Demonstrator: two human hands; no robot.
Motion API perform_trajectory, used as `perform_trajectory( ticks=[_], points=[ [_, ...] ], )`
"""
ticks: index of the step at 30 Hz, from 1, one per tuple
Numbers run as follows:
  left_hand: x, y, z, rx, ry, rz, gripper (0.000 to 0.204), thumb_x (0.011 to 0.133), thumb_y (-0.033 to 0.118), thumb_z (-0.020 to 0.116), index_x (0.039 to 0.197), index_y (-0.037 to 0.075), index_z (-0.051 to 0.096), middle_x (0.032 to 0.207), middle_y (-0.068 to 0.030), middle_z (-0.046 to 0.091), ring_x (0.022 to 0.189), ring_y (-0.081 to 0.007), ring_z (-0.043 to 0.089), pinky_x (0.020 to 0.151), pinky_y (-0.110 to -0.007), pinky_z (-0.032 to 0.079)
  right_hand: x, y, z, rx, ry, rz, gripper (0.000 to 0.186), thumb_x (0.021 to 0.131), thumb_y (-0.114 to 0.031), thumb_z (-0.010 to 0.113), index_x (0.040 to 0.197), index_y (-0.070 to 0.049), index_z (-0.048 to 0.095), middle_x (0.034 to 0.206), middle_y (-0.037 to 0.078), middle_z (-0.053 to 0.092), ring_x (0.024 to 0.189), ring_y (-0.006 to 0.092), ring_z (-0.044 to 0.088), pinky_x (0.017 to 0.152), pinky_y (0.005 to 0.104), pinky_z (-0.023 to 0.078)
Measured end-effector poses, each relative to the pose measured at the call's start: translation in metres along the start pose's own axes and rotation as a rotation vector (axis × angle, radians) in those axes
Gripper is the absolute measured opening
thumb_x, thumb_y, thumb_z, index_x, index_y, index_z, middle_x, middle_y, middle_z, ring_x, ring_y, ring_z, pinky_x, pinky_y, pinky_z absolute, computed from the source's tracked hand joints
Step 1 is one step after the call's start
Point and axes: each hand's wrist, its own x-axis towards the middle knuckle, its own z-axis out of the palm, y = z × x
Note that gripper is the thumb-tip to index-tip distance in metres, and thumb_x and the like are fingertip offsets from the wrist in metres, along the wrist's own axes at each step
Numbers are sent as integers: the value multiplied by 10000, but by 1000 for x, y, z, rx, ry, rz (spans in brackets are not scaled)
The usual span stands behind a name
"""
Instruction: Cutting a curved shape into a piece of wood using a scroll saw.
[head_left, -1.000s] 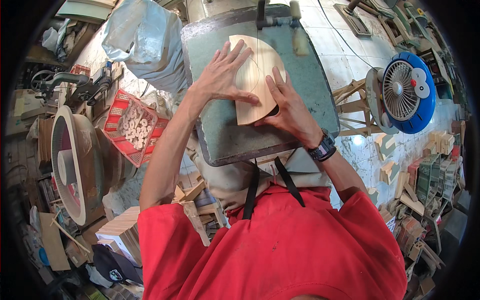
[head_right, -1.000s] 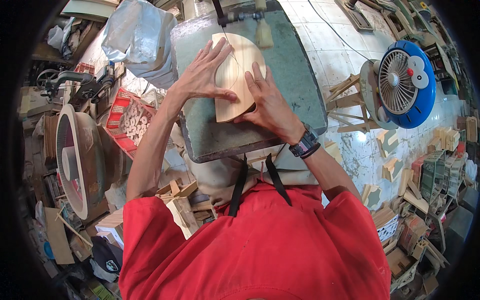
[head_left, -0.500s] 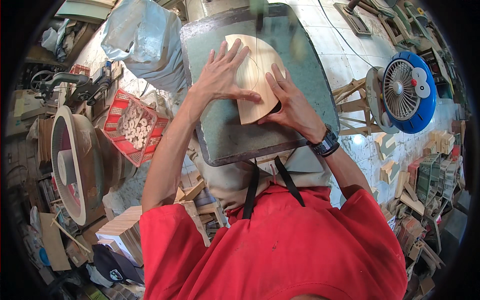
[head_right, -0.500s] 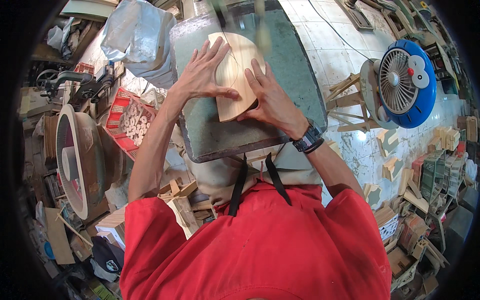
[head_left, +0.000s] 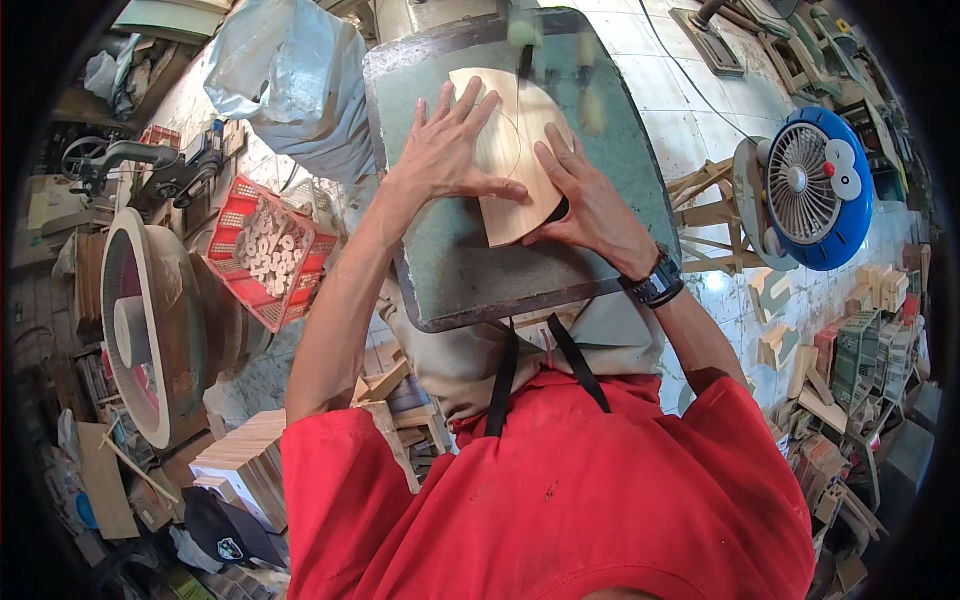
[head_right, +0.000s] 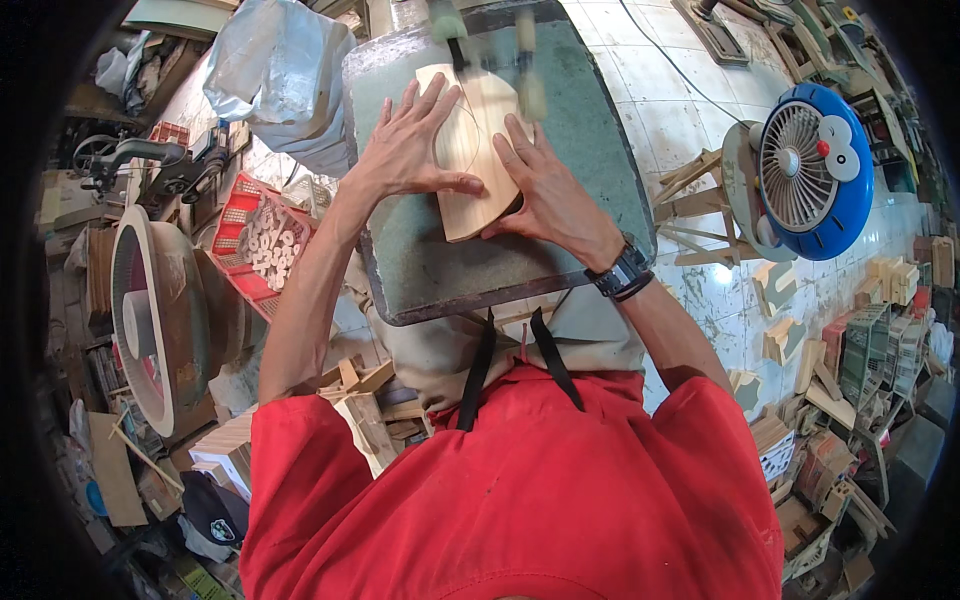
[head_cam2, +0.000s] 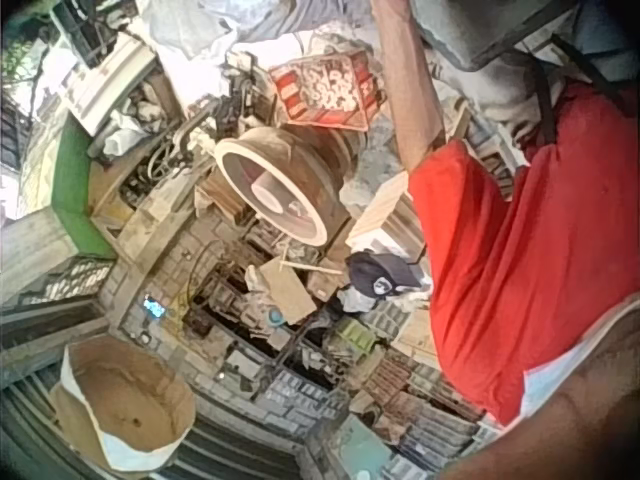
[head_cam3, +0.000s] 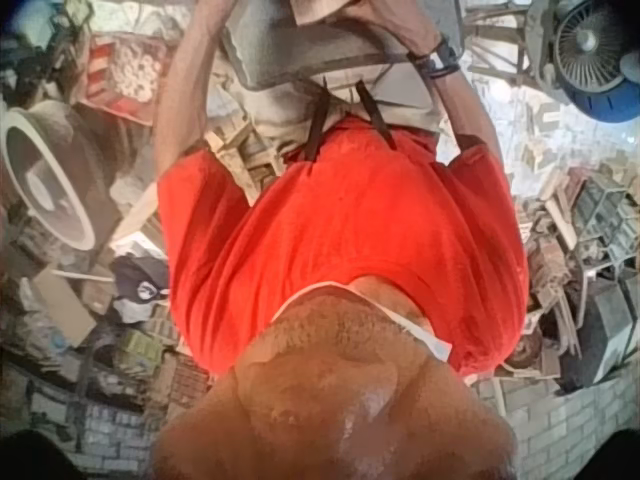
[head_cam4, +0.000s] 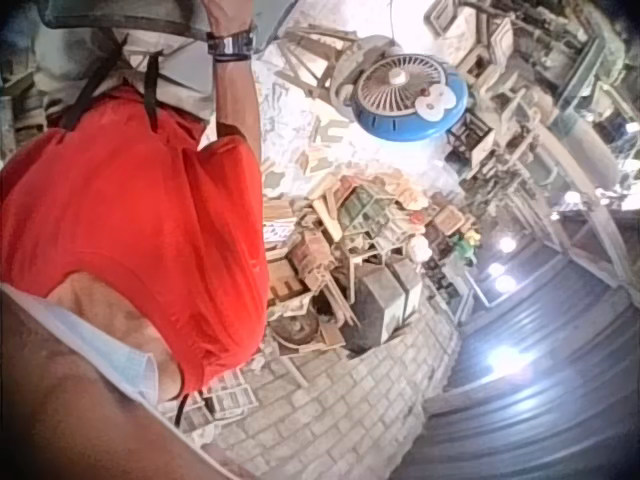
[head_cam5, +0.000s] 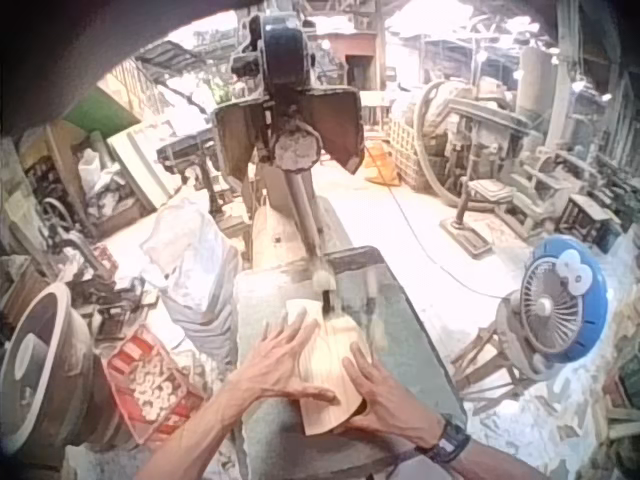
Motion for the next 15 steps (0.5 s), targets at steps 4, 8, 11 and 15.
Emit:
perform_trajectory(
  ticks=[4, 8, 11, 15],
  points=[
    [-3, 1, 1, 20, 21, -16, 1426, 472, 932, 707, 1546, 53, 379, 1633, -213, 274, 1503, -482, 212, 1184, -684, 190, 2, 7, 0, 21, 10, -55, 1182, 592, -484, 920, 1539, -43, 366, 1641, 224, 235, 1496, 472, 233, 1185, 490, 349],
    [-3, 1, 3, 23, 33, -22, 1420, 483, 934, 700, 1546, 49, 377, 1627, -224, 281, 1501, -485, 213, 1181, -688, 188, 4, 11, -2, 39, -2, -80, 1194, 580, -474, 927, 1552, -80, 356, 1641, 220, 241, 1497, 466, 235, 1189, 483, 346],
    [-3, 5, 1, 36, 43, -31, 1413, 497, 940, 687, 1545, 44, 375, 1624, -234, 281, 1501, -488, 214, 1182, -687, 180, 5, 16, -3, 48, -4, -102, 1195, 573, -461, 934, 1554, -96, 357, 1639, 217, 250, 1500, 461, 234, 1192, 481, 344],
    [-4, 9, 0, 55, 5, -75, 1380, 547, 913, 698, 1564, 52, 339, 1644, -220, 242, 1520, -465, 174, 1190, -680, 155, 8, 17, -10, 8, -32, -136, 1155, 615, -544, 889, 1476, 55, 404, 1569, 318, 316, 1443, 515, 310, 1222, 501, 276]
  ],
)
